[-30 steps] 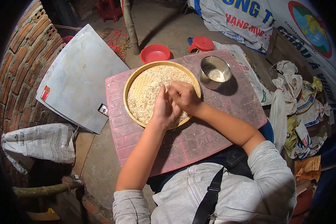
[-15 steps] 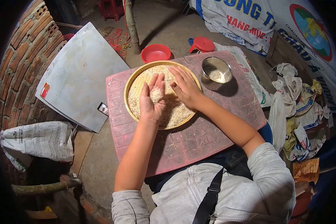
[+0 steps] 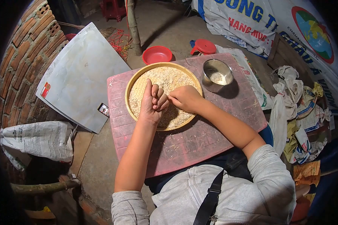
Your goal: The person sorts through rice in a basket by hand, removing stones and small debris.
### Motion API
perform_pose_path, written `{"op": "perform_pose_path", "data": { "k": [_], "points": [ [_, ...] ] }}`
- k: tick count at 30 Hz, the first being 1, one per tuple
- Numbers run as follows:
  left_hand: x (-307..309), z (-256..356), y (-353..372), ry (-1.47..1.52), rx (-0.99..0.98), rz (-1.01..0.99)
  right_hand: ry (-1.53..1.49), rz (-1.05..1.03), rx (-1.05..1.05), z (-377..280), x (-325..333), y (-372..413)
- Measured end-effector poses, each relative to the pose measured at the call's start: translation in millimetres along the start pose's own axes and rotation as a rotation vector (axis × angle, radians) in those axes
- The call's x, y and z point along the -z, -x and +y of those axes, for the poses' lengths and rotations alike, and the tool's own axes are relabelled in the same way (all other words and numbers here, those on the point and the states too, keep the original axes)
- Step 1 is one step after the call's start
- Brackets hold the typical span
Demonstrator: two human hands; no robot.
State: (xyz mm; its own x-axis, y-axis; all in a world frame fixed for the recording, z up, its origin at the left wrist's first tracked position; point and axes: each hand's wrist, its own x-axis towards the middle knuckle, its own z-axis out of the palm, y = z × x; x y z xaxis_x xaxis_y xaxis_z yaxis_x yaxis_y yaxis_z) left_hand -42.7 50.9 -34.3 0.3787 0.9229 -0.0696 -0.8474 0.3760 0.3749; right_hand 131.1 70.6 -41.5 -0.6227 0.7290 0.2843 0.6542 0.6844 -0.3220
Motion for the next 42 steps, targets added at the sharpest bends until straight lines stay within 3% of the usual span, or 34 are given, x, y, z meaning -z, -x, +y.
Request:
{"op": "perform_pose_path", "data": {
  "k": [5, 7, 8, 10, 13, 19, 21, 24, 25, 26, 27, 28, 29, 30, 33, 34, 35, 36, 37, 39, 40, 41, 42],
  "points": [
    [1.8, -2.5, -0.9, -0.001, 0.077, -0.095, 0.014, 0.038, -0.008, -0.6, 1.1, 0.6],
    [-1.1, -3.6, 0.2, -0.072, 0.157, 0.015, -0.189, 0.231, -0.044, -3.4, 4.9, 1.5],
    [-1.9, -6.1, 0.2, -0.099, 0.182, 0.070, -0.189, 0.232, -0.046, -3.2, 7.1, 1.0],
    [-9.5, -9.5, 3.5, -0.154, 0.272, 0.076, -0.415, 0.311, -0.239, 0.7, 12.5, -1.6],
    [-19.5, -15.3, 8.5, -0.252, 0.406, 0.091, -0.569, 0.426, -0.357, 12.4, 7.7, -4.6],
    [-17.1, -23.9, 9.0, -0.172, 0.650, 0.017, -0.931, 0.566, -0.352, 7.9, 5.0, -5.8],
    [-22.1, -23.9, 9.9, -0.144, 0.671, 0.021, -0.926, 0.657, -0.298, -10.8, 11.7, -1.9],
    [-20.0, -25.6, 10.3, -0.241, 0.641, 0.116, -0.904, 0.559, -0.130, -36.2, 24.9, 10.3],
    [-5.0, -29.0, 5.9, -0.157, 0.691, -0.065, -0.897, 0.557, -0.095, -48.1, 28.1, 10.8],
    [9.0, -32.4, 3.0, -0.071, 0.737, -0.248, -0.759, 0.553, 0.111, -47.1, 24.1, 8.1],
    [2.5, -33.9, 6.3, -0.071, 0.736, -0.249, -0.614, 0.544, 0.314, -44.9, 21.4, 4.9],
    [-10.1, -36.6, 11.0, -0.199, 0.567, 0.034, -0.531, 0.461, 0.442, -44.7, 22.8, 2.1],
    [-16.8, -38.7, 14.6, -0.321, 0.388, 0.314, -0.530, 0.460, 0.444, -45.9, 23.2, 1.5],
    [-15.2, -34.6, 15.9, -0.111, 0.426, 0.197, -0.433, 0.441, 0.437, -47.9, 22.7, 1.8],
    [-28.8, -33.3, 15.4, -0.306, 0.367, 0.343, -0.350, 0.440, 0.401, -44.0, 21.6, -0.7],
    [-20.2, -30.3, 12.6, -0.307, 0.368, 0.342, -0.362, 0.525, 0.345, -40.6, 21.4, -3.8],
    [-3.5, -25.7, 8.6, -0.234, 0.389, 0.166, -0.373, 0.610, 0.287, -37.1, 20.4, -5.9],
    [-8.9, -20.4, 9.5, -0.160, 0.407, -0.010, -0.377, 0.567, 0.210, -32.0, 18.4, -5.1],
    [-15.3, -19.7, 11.2, -0.160, 0.408, -0.010, -0.378, 0.568, 0.209, -31.2, 12.9, -5.7],
    [-32.7, -17.4, 16.3, -0.393, 0.130, 0.231, -0.934, 0.529, -0.099, -32.4, 1.6, -8.2],
    [-25.3, -14.6, 11.5, -0.464, 0.027, 0.179, -1.050, 0.395, -0.219, -28.2, 1.6, -6.9],
    [-27.1, -13.0, 11.5, -0.465, 0.027, 0.181, -1.051, 0.395, -0.220, -26.2, 0.3, -7.1],
    [-30.7, -11.3, 12.5, -0.532, -0.107, 0.217, -1.423, 0.244, -0.359, -24.7, -0.9, -7.4]
  ]
}}
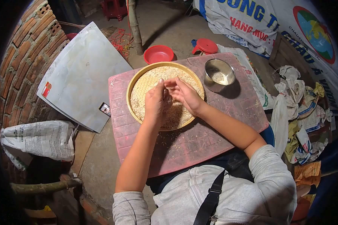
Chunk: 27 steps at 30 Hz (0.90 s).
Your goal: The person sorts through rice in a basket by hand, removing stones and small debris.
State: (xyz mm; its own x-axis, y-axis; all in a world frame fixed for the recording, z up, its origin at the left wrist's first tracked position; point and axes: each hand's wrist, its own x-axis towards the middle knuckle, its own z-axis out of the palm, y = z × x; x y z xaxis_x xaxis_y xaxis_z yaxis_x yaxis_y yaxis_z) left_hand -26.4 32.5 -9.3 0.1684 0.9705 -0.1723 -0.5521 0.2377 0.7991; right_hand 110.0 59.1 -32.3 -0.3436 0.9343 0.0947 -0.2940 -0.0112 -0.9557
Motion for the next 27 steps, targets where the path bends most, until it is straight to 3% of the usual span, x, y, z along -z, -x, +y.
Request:
{"op": "perform_pose_path", "data": {
  "k": [1, 2, 3, 5, 6, 7, 9, 11, 13, 17, 18, 20, 23, 25, 27],
  "points": [
    [-1.2, 1.8, 0.3, -0.055, -0.127, 0.068, -0.321, -0.061, -0.255, 2.4, 2.4, -1.6],
    [0.2, -1.3, -2.7, -0.124, -0.296, 0.089, -0.452, -0.199, -0.339, 22.2, 14.9, -8.3],
    [3.1, -5.4, -4.2, -0.124, -0.296, 0.090, -0.452, -0.199, -0.339, 18.4, 10.6, -5.0],
    [8.1, -12.6, -3.1, -0.559, -0.641, 0.096, -0.504, -0.194, -0.580, -3.5, -12.8, 10.9],
    [2.2, -10.1, 3.5, -0.811, -0.744, 0.096, -0.441, -0.044, -0.613, -17.3, -30.3, 17.5],
    [-0.4, -13.4, 3.8, -0.812, -0.744, 0.093, -0.442, -0.042, -0.612, -8.5, -27.3, 18.4],
    [-3.3, -20.3, 2.4, -1.140, -0.922, 0.048, -0.715, -0.370, -0.491, 14.8, -18.3, 16.3],
    [-3.1, -22.4, 1.5, -1.134, -0.876, 0.030, -0.857, -0.331, -0.556, 24.3, -10.2, 15.2],
    [-6.0, -19.8, 1.4, -1.285, -1.016, -0.027, -1.027, -0.168, -0.611, 25.9, -7.4, 12.8],
    [-8.2, -11.0, 5.9, -1.554, -1.065, -0.056, -0.949, -0.087, -0.535, 39.4, 16.0, 6.8],
    [-7.4, -9.5, 6.1, -1.553, -1.064, -0.056, -0.893, -0.028, -0.514, 16.8, 7.3, 10.6],
    [-5.9, -7.0, 5.7, -1.643, -1.128, 0.018, -0.906, -0.006, -0.511, 22.8, 18.7, 2.7],
    [-3.2, -6.1, 1.4, -1.577, -1.130, 0.097, -0.892, 0.057, -0.511, 0.8, 15.7, 1.3],
    [3.1, -7.4, -0.4, -1.561, -1.082, 0.059, -0.830, 0.213, -0.537, -6.3, 19.0, -5.0],
    [3.3, -8.8, -3.1, -1.432, -1.027, 0.030, -0.756, 0.181, -0.527, -11.4, 34.4, -8.8]
  ]
}}
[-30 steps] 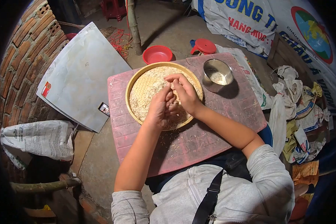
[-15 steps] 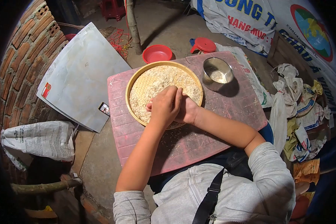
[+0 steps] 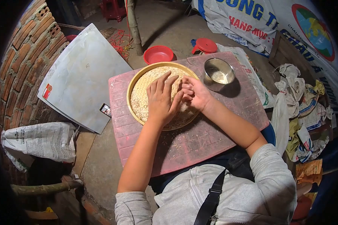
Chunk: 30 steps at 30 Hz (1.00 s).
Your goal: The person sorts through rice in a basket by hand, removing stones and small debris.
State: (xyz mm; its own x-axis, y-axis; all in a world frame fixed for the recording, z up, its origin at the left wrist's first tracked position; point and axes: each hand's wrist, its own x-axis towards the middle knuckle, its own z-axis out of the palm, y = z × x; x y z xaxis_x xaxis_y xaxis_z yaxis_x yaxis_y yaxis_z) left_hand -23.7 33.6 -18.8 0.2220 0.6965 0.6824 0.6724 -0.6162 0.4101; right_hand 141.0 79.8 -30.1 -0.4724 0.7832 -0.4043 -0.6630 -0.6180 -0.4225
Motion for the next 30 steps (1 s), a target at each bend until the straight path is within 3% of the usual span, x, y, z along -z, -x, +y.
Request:
{"op": "perform_pose_path", "data": {
  "k": [2, 4, 6, 8, 10, 12, 15, 19, 21, 22, 24, 25, 27, 28, 30],
  "points": [
    [2.1, 0.0, 0.3, 0.063, 0.025, -0.058, 0.021, -0.210, 0.069, -13.4, -4.2, 9.5],
    [-2.8, -3.5, 2.3, -0.046, 0.066, -0.151, 0.091, -0.157, 0.139, -27.6, -17.5, 23.2],
    [-13.8, -10.0, 10.7, -0.112, 0.103, -0.199, 0.270, -0.117, 0.356, -41.8, -20.6, 32.5],
    [-22.9, -17.3, 19.8, -0.351, 0.190, -0.306, 0.429, -0.025, 0.483, -54.3, -16.7, 35.5],
    [-20.6, -17.0, 17.9, -0.308, 0.229, -0.325, 0.588, 0.069, 0.609, -65.7, -10.3, 32.4],
    [-19.3, -17.3, 17.3, -0.299, 0.239, -0.351, 1.494, 0.489, 1.238, -72.7, -0.8, 24.6],
    [-20.1, -17.6, 18.0, -0.292, 0.238, -0.341, 1.759, 0.670, 1.071, -82.5, 4.5, 27.7],
    [-20.7, -18.3, 17.0, -0.309, 0.231, -0.316, 1.937, 0.695, 0.957, -97.6, 36.8, 18.6],
    [-21.8, -21.8, 12.7, -0.074, 0.301, -0.131, 2.158, 0.693, 0.859, -100.7, 47.3, 18.4],
    [-20.0, -23.2, 10.4, -0.074, 0.300, -0.132, 2.157, 0.694, 0.859, -102.9, 49.7, 18.9],
    [-14.9, -26.0, 6.3, 0.261, 0.490, -0.057, 2.202, 0.647, 0.726, -104.9, 49.3, 20.0],
    [-18.6, -29.2, 7.6, 0.242, 0.462, 0.022, 2.203, 0.646, 0.727, -102.4, 47.3, 20.4],
    [-18.3, -29.5, 7.7, 0.335, 0.507, 0.049, 2.214, 0.826, 1.101, -92.1, 40.3, 20.1],
    [-17.7, -28.9, 7.2, 0.429, 0.550, 0.075, 2.214, 0.826, 1.100, -88.0, 35.5, 18.7],
    [-21.7, -32.6, 7.0, 0.550, 0.564, 0.135, 2.086, 0.566, 1.406, -78.4, 22.4, 14.7]
  ]
}}
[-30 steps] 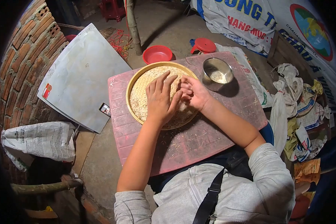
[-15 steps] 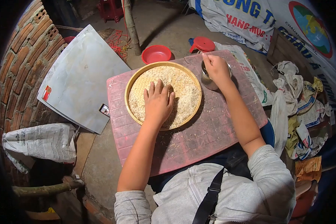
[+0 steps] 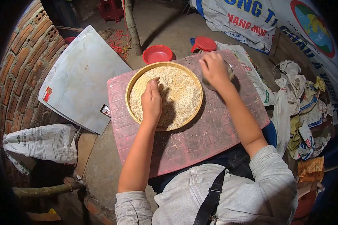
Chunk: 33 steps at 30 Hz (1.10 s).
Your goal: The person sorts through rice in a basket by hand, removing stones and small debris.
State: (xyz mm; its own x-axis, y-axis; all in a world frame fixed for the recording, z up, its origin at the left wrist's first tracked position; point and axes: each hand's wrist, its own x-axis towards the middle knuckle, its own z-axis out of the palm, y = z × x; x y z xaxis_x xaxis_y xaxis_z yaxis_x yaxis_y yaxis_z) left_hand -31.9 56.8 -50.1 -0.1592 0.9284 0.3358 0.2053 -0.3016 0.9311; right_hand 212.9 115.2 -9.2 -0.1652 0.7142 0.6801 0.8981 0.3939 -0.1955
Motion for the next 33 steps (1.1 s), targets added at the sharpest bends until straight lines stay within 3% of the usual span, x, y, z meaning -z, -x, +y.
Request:
{"op": "perform_pose_path", "data": {
  "k": [2, 4, 6, 9, 12, 17, 24, 33],
  "points": [
    [2.2, -5.5, -5.2, 0.129, 0.011, 0.028, -0.203, -0.038, 0.136, -32.0, 5.9, 0.4],
    [14.3, -11.2, -13.9, 0.341, 0.222, -0.087, -0.463, -0.129, 0.229, -66.4, 6.5, 13.8],
    [25.1, -3.0, -16.2, 0.324, 0.286, -0.100, -0.808, -0.319, 0.418, -95.8, 4.2, 31.2],
    [32.8, 1.0, -20.2, 0.477, 0.394, -0.043, -0.940, -0.409, 0.719, -141.6, -0.6, 69.3],
    [37.2, 0.9, -21.5, 0.481, 0.407, -0.015, -0.815, -0.411, 0.993, -166.9, -3.2, 94.5],
    [31.7, 1.0, -18.2, 0.414, 0.357, -0.026, -0.746, -0.680, 1.007, -166.2, 3.0, 101.8],
    [32.3, -1.1, -17.5, 0.433, 0.360, -0.031, -0.887, -0.655, 0.829, -127.4, 9.6, 112.4],
    [31.4, -5.5, -16.4, 0.387, 0.326, -0.048, -0.767, -0.715, 0.566, -44.1, 62.0, 108.7]
  ]
}}
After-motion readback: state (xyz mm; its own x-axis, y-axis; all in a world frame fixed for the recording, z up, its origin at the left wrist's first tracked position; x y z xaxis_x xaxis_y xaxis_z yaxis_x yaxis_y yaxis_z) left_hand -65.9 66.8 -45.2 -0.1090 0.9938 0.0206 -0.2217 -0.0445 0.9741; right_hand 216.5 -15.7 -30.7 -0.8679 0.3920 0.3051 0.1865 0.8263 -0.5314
